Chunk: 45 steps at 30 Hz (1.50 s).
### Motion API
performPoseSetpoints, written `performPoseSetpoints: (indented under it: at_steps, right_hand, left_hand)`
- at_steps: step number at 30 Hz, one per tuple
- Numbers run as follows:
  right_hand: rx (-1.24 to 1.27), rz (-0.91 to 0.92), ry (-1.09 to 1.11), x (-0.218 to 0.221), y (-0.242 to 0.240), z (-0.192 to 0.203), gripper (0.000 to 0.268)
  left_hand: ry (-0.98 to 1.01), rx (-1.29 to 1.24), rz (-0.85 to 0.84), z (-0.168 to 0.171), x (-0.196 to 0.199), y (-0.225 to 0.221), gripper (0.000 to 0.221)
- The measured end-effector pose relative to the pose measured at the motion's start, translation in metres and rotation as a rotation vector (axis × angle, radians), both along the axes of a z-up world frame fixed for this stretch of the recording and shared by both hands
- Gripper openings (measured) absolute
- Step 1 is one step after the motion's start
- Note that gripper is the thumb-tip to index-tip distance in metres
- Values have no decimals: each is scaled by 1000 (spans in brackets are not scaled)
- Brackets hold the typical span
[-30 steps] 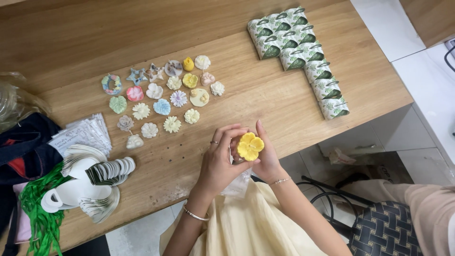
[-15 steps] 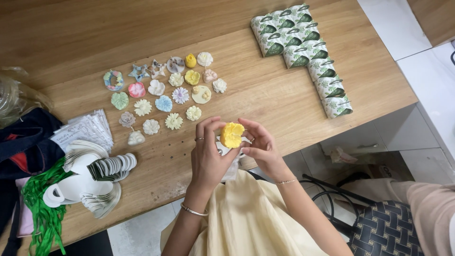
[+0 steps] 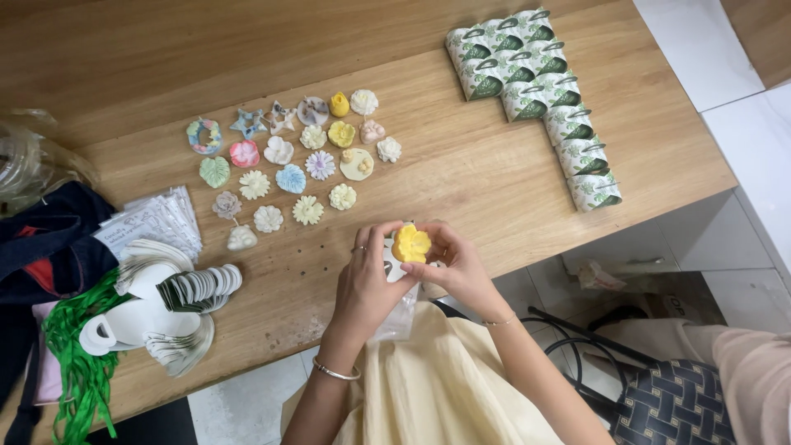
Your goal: The recorder is packaging small decorative candles into individual plastic bags and paper containers.
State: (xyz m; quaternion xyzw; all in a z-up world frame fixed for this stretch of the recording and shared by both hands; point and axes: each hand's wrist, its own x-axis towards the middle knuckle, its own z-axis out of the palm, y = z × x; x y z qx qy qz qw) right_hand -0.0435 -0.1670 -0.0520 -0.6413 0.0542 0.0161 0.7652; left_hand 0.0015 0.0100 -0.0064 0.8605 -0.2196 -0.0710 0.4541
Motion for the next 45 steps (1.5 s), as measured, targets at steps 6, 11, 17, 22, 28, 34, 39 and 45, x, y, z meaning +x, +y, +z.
performPoseSetpoints:
  at_steps: [6,11,17,22,28,34,39,45]
  right_hand:
    - [-121,-13,132,32,-14,-35,47]
    - [-405,-51,239,85,-22,-46,53]
    - [-863,95,84,145,-26,-89,59]
    - [-1153,220,42,174,-16,-125,58]
    - [-1251,132,-7,180,-3,-145,59]
    - [-1348,117,-33,164,6,-131,63]
    - [-929,-137,-75,110,22,-50,58]
    - [374,77,347,62,62,-13,64]
  left_hand:
    - [88,33,56,-26,-6,40,64]
    - [407,195,142,-39,-10,81,51]
    - [715,326,157,-75,-11,122,57]
    - [819,482,159,-84,-6,130,67]
    - [893,402,213,-86,1,137,63]
    - [688,167,275,-78,16,133,50]
    - [477,-126,569,-84,35,106,46]
    - [186,-474,576,-78,36,47,39]
